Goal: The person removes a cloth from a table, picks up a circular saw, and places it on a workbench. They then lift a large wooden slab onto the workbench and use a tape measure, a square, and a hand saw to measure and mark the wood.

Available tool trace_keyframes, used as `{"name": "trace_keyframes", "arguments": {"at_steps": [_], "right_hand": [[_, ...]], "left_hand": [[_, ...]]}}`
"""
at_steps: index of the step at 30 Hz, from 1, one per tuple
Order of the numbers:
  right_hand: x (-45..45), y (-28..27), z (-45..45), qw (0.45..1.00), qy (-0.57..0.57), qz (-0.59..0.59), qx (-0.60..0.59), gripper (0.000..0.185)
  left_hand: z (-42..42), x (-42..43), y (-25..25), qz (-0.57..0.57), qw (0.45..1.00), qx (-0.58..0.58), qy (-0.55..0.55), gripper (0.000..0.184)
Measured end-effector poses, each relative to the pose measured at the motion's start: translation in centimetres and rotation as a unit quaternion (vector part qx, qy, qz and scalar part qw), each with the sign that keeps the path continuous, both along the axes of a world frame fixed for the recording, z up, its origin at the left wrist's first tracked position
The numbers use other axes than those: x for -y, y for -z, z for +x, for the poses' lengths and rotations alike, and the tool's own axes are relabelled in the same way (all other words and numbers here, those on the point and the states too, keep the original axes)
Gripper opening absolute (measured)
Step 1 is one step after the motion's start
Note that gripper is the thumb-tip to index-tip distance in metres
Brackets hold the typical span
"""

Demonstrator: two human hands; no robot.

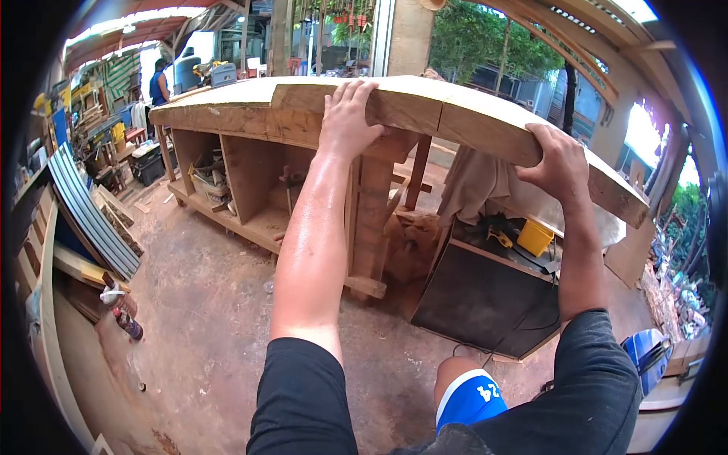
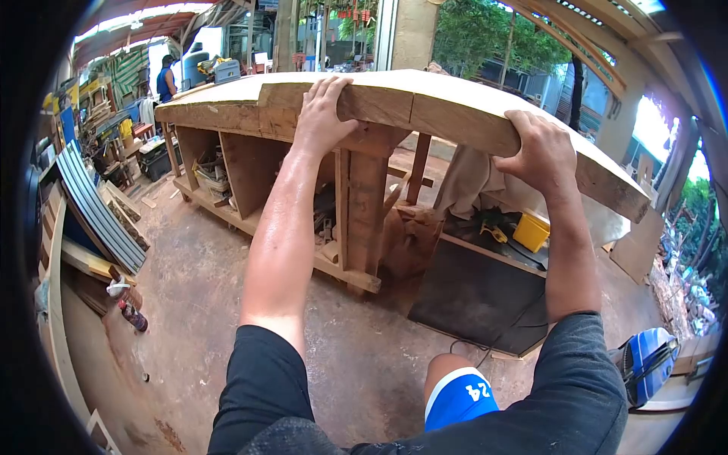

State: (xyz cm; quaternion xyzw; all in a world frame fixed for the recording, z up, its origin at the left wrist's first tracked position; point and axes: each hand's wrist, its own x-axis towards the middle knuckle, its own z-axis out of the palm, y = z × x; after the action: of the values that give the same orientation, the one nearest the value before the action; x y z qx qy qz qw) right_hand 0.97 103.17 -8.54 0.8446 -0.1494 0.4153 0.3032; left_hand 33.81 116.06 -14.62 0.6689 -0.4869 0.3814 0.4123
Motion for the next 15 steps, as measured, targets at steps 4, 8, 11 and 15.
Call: {"name": "trace_keyframes", "arguments": {"at_steps": [4,8,11,15], "right_hand": [[0.4,0.2,-0.3,1.0,0.018,0.015,-0.003,0.059],[0.4,-0.4,0.0,0.999,-0.017,0.034,0.002,0.058],[0.5,-1.2,0.0,0.997,-0.032,0.064,-0.016,0.065],[-0.2,-3.2,0.1,0.981,0.006,0.172,-0.093,0.073]], "left_hand": [[-0.6,0.9,0.6,-0.032,0.999,0.012,-0.022,0.074],[-0.6,1.1,0.4,-0.049,0.999,0.012,0.004,0.072],[-0.5,1.5,0.1,-0.071,0.997,0.009,-0.002,0.07],[-0.7,1.8,0.0,-0.054,0.998,-0.027,0.005,0.069]]}}
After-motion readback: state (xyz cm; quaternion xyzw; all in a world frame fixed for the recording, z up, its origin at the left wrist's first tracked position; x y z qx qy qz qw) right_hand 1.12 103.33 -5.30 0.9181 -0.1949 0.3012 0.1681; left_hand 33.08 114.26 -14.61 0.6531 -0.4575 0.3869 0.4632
